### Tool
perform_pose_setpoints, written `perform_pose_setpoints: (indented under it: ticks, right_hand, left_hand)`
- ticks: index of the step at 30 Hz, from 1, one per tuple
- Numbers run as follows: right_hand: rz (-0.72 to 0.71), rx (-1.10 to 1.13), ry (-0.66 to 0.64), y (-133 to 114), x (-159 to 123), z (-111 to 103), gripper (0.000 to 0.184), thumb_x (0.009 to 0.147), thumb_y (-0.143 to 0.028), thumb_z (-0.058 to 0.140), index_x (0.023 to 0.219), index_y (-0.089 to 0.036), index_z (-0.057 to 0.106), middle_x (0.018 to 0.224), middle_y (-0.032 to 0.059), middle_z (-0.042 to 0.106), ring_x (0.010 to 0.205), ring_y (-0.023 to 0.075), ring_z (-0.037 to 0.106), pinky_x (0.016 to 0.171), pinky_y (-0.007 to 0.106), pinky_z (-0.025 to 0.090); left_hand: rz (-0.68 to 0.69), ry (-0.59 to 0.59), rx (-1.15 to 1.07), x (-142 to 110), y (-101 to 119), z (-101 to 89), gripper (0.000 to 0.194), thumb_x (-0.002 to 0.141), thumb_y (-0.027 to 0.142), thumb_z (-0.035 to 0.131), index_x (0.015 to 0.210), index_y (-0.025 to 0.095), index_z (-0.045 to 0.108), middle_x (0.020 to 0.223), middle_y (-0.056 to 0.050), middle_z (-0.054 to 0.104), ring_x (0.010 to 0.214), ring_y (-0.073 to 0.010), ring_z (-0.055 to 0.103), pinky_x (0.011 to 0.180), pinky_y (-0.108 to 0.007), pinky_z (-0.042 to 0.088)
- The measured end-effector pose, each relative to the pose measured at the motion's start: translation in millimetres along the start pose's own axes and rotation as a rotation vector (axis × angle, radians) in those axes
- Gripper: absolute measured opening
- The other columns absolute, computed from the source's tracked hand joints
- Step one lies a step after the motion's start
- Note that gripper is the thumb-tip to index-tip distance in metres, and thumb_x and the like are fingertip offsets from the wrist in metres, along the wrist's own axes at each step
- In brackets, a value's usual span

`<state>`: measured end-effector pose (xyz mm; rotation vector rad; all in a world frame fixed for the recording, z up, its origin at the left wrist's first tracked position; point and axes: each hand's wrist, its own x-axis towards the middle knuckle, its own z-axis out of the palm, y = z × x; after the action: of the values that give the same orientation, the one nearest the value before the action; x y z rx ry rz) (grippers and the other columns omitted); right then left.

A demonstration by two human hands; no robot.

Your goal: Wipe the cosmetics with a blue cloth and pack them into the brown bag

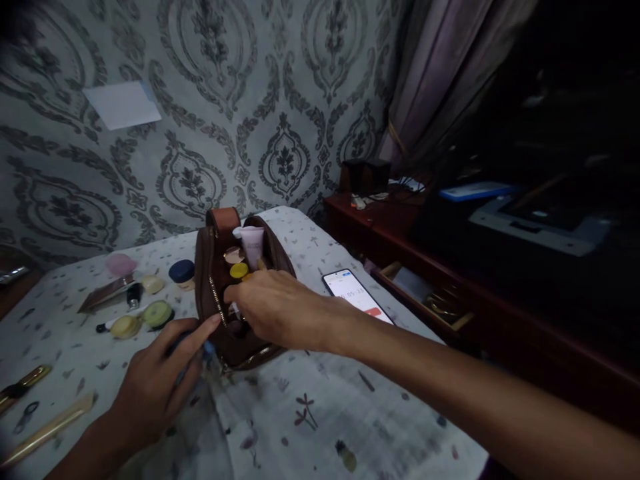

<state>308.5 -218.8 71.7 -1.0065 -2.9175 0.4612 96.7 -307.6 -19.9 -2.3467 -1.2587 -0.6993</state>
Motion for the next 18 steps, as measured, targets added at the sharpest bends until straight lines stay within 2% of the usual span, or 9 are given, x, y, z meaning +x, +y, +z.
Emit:
perform_pose_setpoints:
  ticks: [6,11,14,18]
  right_hand:
    - [0.008,0.019,0.067,0,0,5,0.022,0.089,-0.009,0.051,0.098,-0.019,0.068,0.074,0.0031,0.066,0.067,0.0145,0.058,0.057,0.024,0.027]
    - [0.037,0.15,0.178,3,-2,12,0.028,0.088,-0.008,0.051,0.102,-0.018,0.073,0.074,0.0022,0.068,0.064,0.0128,0.057,0.06,0.023,0.032]
    - [0.102,0.214,0.293,4,-4,13,0.03,0.089,-0.01,0.051,0.107,-0.017,0.075,0.079,0.0038,0.072,0.067,0.014,0.06,0.064,0.023,0.035]
    - [0.141,0.253,0.451,7,-10,9,0.029,0.092,-0.014,0.051,0.111,-0.016,0.074,0.077,0.0023,0.071,0.063,0.0125,0.057,0.063,0.023,0.035]
  left_hand:
    - [-0.06,-0.006,-0.148,-15,-9,2.6,0.049,0.097,0.014,0.042,0.146,0.02,0.039,0.107,-0.009,0.063,0.091,-0.0145,0.065,0.07,-0.019,0.051]
    - [-0.163,0.057,-0.106,-34,-28,1.0,0.037,0.099,0.022,0.043,0.134,0.02,0.05,0.109,-0.009,0.067,0.097,-0.0187,0.067,0.078,-0.024,0.054]
    - [-0.195,0.056,-0.09,-41,-38,-3.0,0.031,0.099,0.024,0.042,0.126,0.021,0.057,0.11,-0.008,0.068,0.098,-0.019,0.068,0.079,-0.024,0.055]
    - [-0.223,0.062,-0.086,-50,-46,-2.5,0.027,0.098,0.029,0.044,0.116,0.023,0.063,0.106,-0.006,0.069,0.096,-0.0179,0.069,0.077,-0.023,0.055]
